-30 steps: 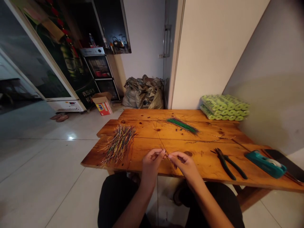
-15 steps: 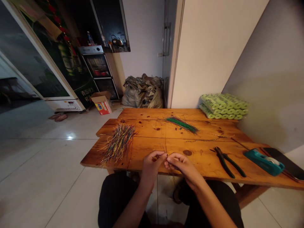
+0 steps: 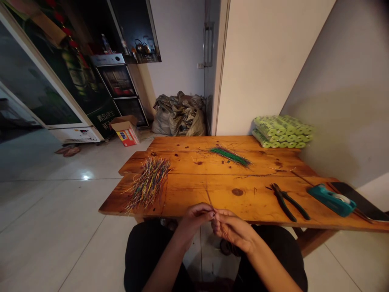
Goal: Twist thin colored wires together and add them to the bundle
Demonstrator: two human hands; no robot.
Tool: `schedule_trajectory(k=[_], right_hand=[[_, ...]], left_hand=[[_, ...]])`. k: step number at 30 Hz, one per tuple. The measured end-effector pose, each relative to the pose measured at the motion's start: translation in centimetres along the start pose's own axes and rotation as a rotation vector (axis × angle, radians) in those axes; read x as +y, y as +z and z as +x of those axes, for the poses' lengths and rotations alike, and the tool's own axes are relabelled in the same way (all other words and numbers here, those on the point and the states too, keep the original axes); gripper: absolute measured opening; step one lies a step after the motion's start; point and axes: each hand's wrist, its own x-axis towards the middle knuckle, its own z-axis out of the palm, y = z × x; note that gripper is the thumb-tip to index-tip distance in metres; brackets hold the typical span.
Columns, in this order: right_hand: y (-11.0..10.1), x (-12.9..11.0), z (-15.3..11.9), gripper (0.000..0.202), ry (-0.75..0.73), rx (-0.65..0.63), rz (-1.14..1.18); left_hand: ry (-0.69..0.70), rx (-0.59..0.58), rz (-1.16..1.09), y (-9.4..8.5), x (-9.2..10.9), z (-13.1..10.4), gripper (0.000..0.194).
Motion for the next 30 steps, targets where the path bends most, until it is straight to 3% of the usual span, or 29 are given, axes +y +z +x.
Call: schedule_trajectory(k=[2, 4, 6, 7, 8, 12, 15, 20, 24, 27, 30], right_hand=[[-0.3, 0.3, 0.1, 0.017, -0.026, 0.022, -0.118], [-1.2, 0.2, 0.5, 0.020, -0.099, 0.091, -0.432], [-3.2, -0.7, 1.0, 0.024, -0.216, 0.284, -0.878], [-4.6, -1.4, 1.3, 0.026, -0.287, 0.447, -1.119], [-6.2, -2.3, 1.5, 0.025, -0.323, 0.578, -1.225], [-12.4, -6.2, 1.8, 0.028, -0.288, 0.925, -1.396], [-14.9, -8.0, 2.1, 0.031, -0.202, 1.072, -1.509], [-15.6, -8.7, 3.7, 0.025, -0.081, 1.136, -1.583], [-15.4, -8.5, 3.3, 0.026, -0.024, 1.112, -1.532], [-14.3, -6.9, 1.7, 0.024, -0.037, 0.953, -1.459], [-11.5, -3.8, -0.2, 0.025, -0.073, 0.736, -1.363]], left_hand=[[0.001, 0.041, 0.019, -0.1, -0.3, 0.0, 0.008], [0.010, 0.115, 0.038, -0.2, -0.8, 0.1, 0.010], [0.034, 0.212, 0.054, -0.4, -1.4, 0.1, 0.012], [0.046, 0.264, 0.058, -0.6, -1.7, 0.0, 0.014], [0.055, 0.311, 0.058, -0.8, -1.9, 0.0, 0.016], [0.041, 0.416, 0.059, -1.7, -2.5, -0.7, 0.022], [0.017, 0.432, 0.085, -2.1, -2.7, -1.2, 0.022], [0.028, 0.446, 0.063, -2.0, -2.9, -1.3, 0.022], [0.019, 0.448, 0.050, -1.9, -3.2, -0.9, 0.021], [-0.014, 0.421, 0.039, -1.9, -3.9, -0.5, 0.022], [-0.063, 0.365, 0.018, -1.6, -4.9, 0.0, 0.024]])
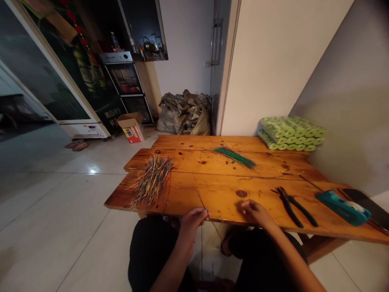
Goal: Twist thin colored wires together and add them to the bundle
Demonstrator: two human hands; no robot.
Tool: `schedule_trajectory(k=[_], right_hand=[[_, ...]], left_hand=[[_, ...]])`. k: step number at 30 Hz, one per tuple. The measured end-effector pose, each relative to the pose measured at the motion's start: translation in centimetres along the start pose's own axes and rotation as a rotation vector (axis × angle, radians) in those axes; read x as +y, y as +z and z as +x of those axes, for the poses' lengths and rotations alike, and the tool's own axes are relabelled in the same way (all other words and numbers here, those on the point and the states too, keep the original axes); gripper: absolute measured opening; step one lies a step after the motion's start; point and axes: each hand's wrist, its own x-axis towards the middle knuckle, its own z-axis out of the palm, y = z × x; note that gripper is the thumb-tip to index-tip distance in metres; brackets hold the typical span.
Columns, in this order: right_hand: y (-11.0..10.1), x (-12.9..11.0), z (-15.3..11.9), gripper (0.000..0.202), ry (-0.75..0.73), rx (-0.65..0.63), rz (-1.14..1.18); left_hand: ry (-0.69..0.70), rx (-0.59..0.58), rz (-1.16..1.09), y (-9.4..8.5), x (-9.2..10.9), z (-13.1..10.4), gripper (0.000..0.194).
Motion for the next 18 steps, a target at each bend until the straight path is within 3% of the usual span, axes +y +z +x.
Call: schedule_trajectory(k=[2, 4, 6, 10, 18], right_hand=[[1.5, -1.3, -2.8, 0.028, -0.080, -0.075, 0.133], [2.7, -2.7, -5.2, 0.030, -0.202, -0.164, 0.408], [3.5, -3.9, -6.6, 0.029, -0.236, -0.201, 0.543], [4.0, -4.7, -7.4, 0.027, -0.223, -0.205, 0.530], [4.0, -4.4, -7.5, 0.025, -0.214, -0.149, 0.371]], left_hand=[[-0.055, -0.042, -0.018, 0.6, -0.7, 0.1, 0.024], [-0.134, -0.071, -0.049, 1.3, -1.2, 0.0, 0.024], [-0.212, -0.066, -0.085, 1.8, -1.5, -0.2, 0.024], [-0.266, -0.064, -0.097, 1.9, -1.6, -0.5, 0.026], [-0.218, -0.055, -0.128, 1.0, -1.3, -0.7, 0.023]])
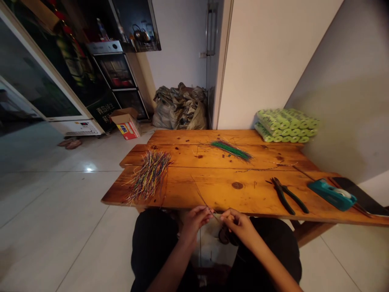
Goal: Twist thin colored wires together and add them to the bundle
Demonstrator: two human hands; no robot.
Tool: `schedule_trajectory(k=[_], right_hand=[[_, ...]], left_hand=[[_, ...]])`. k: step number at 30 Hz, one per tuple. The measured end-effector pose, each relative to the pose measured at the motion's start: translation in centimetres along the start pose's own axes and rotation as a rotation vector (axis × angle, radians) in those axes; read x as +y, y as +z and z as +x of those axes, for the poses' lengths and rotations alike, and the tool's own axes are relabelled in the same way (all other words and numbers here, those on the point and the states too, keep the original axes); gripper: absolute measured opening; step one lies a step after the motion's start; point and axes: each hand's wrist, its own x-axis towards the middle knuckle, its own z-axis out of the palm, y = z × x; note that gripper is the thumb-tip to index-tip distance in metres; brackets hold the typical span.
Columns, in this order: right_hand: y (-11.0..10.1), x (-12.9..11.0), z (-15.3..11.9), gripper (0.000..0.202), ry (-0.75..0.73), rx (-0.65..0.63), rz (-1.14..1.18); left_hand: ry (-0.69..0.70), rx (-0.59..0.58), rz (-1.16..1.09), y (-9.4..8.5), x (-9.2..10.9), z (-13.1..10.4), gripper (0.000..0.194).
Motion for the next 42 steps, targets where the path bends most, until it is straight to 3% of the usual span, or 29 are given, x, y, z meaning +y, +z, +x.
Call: schedule_trajectory(k=[8, 14, 16, 19, 23, 27, 30, 32, 34, 37, 39, 42], right_hand=[[-0.7, 0.4, -1.0, 0.022, 0.029, -0.102, -0.104], [-1.7, -0.7, -1.3, 0.028, -0.054, -0.111, -0.180], [-1.2, -1.1, -1.2, 0.033, -0.042, -0.180, -0.034], [0.4, -1.0, -1.2, 0.037, 0.107, -0.313, 0.327], [2.7, 0.0, -1.7, 0.030, 0.261, -0.329, 0.753], [4.2, 0.3, -2.3, 0.026, 0.352, -0.402, 0.945], [4.0, 0.2, -1.7, 0.031, 0.230, -0.433, 0.657], [2.7, 0.8, -0.7, 0.032, 0.054, -0.285, 0.288], [0.6, 2.0, 0.5, 0.031, -0.100, -0.017, -0.057], [-2.6, 5.1, 1.9, 0.035, -0.173, 0.259, -0.480], [-3.8, 7.5, 2.0, 0.040, -0.187, 0.324, -0.721], [-3.8, 10.3, 1.6, 0.048, -0.261, 0.350, -0.968]], left_hand=[[-0.016, 0.024, 0.009, -0.1, -0.5, 0.2, 0.024], [0.110, -0.037, 0.099, 0.0, -1.2, 0.0, 0.022], [0.144, -0.086, 0.160, 0.2, -1.5, -0.3, 0.019], [0.172, -0.103, 0.235, 0.3, -1.5, -0.9, 0.016], [0.136, -0.095, 0.251, 0.0, -0.6, -1.9, 0.017], [0.117, -0.159, 0.249, -0.6, 0.3, -2.9, 0.016], [0.162, -0.089, 0.261, -1.3, 0.3, -3.1, 0.016], [0.197, 0.021, 0.214, -2.0, 0.0, -3.1, 0.018], [0.208, 0.126, 0.158, -2.9, -0.5, -3.1, 0.024], [0.203, 0.213, 0.131, -4.6, -1.0, -3.0, 0.030], [0.214, 0.259, 0.125, -5.6, -1.1, -3.0, 0.032], [0.221, 0.313, 0.093, -6.5, -1.1, -3.1, 0.032]])
